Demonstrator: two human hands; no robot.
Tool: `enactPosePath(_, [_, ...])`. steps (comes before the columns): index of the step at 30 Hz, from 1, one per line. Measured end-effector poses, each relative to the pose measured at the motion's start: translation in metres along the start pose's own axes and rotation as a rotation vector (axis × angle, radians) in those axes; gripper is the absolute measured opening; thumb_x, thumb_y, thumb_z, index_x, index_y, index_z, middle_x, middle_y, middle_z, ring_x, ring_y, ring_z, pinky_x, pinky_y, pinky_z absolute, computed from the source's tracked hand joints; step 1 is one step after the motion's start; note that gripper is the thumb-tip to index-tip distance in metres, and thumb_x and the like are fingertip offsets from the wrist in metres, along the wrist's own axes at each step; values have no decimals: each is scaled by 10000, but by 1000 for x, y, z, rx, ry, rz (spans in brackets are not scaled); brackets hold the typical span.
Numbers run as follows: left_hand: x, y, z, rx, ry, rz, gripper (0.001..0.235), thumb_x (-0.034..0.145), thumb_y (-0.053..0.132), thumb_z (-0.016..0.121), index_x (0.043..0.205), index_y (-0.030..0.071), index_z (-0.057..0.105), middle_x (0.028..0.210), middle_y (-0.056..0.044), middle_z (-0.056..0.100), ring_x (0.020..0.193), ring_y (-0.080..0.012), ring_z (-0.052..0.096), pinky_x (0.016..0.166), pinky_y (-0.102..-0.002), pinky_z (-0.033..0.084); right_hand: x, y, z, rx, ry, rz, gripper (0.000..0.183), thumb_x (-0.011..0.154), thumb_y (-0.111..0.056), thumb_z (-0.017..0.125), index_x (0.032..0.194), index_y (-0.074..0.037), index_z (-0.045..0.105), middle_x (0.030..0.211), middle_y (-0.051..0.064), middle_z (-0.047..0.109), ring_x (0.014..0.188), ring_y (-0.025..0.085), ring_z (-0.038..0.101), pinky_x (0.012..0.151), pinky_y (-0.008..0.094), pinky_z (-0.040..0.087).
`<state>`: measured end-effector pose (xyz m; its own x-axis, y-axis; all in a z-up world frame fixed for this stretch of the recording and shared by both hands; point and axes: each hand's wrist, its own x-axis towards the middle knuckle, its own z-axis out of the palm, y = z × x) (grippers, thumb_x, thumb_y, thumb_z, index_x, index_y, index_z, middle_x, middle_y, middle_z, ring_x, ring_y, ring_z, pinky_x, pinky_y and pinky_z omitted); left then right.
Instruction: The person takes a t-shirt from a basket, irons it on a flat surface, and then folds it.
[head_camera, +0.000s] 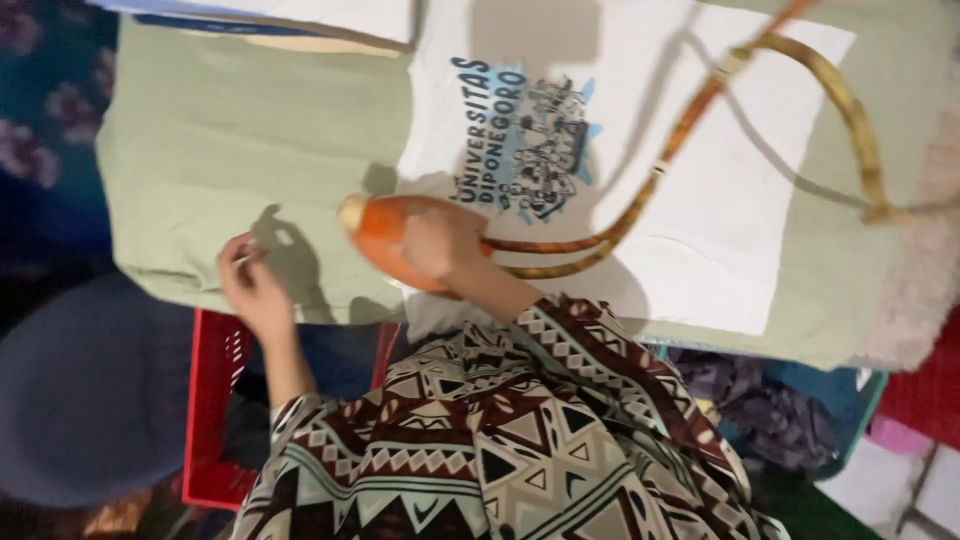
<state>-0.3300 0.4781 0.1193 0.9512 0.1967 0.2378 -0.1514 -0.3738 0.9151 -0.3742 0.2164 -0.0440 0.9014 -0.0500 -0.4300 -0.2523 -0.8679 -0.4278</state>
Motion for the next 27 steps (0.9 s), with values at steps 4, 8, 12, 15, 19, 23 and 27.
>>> enactPosePath(4, [20,34,-11,7,2,37,315,969,-146,384,1207,-4,534,1160,-133,547,949,-223,543,897,-352,492,-88,-70,-127,81,151,-117,398,871,-364,686,1067,-18,702,860,151,741,657,326,666,627,409,525])
enactPosePath(8, [35,37,7,-11,-27,75,221,1044,-101,401,1204,-6,521,1135,-131,534,930,-214,528,891,-344,473,-166,-75,-298,167,-220,157,588,993,-587,328,1211,-190,703,1095,52,739,939,224,686,895,383,506])
enactPosePath(12, [34,38,46,-43,-105,36,250,1023,-94,407,1201,14,544,1083,-104,536,928,-195,531,871,-320,464,-196,63,-289,83,-67,518,459,1030,-540,409,1206,-154,584,780,73,713,626,208,661,544,291,487])
enactPosePath(15, [23,49,79,-30,-176,47,180,1075,-47,463,1226,-6,553,1043,-102,556,887,-179,527,801,-294,453,-233,179,-295,104,47,752,508,1009,-563,489,1249,-124,583,891,134,730,738,273,708,622,356,534])
enactPosePath(19, [-7,70,118,111,-292,109,279,993,-156,488,1231,-46,582,1130,-158,597,848,-193,531,695,-278,443,-301,337,-316,130,285,881,899,733,-460,869,1417,-8,501,1147,271,704,950,430,714,803,490,577])
enactPosePath(23, [-74,76,168,177,-429,173,255,911,-115,471,1103,-40,621,969,-142,594,759,-246,517,702,-336,437,-342,436,-337,55,288,901,778,763,-110,888,1425,-26,488,1130,287,717,931,421,726,778,507,610])
enactPosePath(27, [-172,79,248,218,-809,303,118,911,180,551,897,68,586,919,-92,625,826,-266,567,813,-401,470,-373,532,-325,-417,522,738,535,886,-500,855,1164,-75,688,870,148,745,716,366,702,634,445,543])
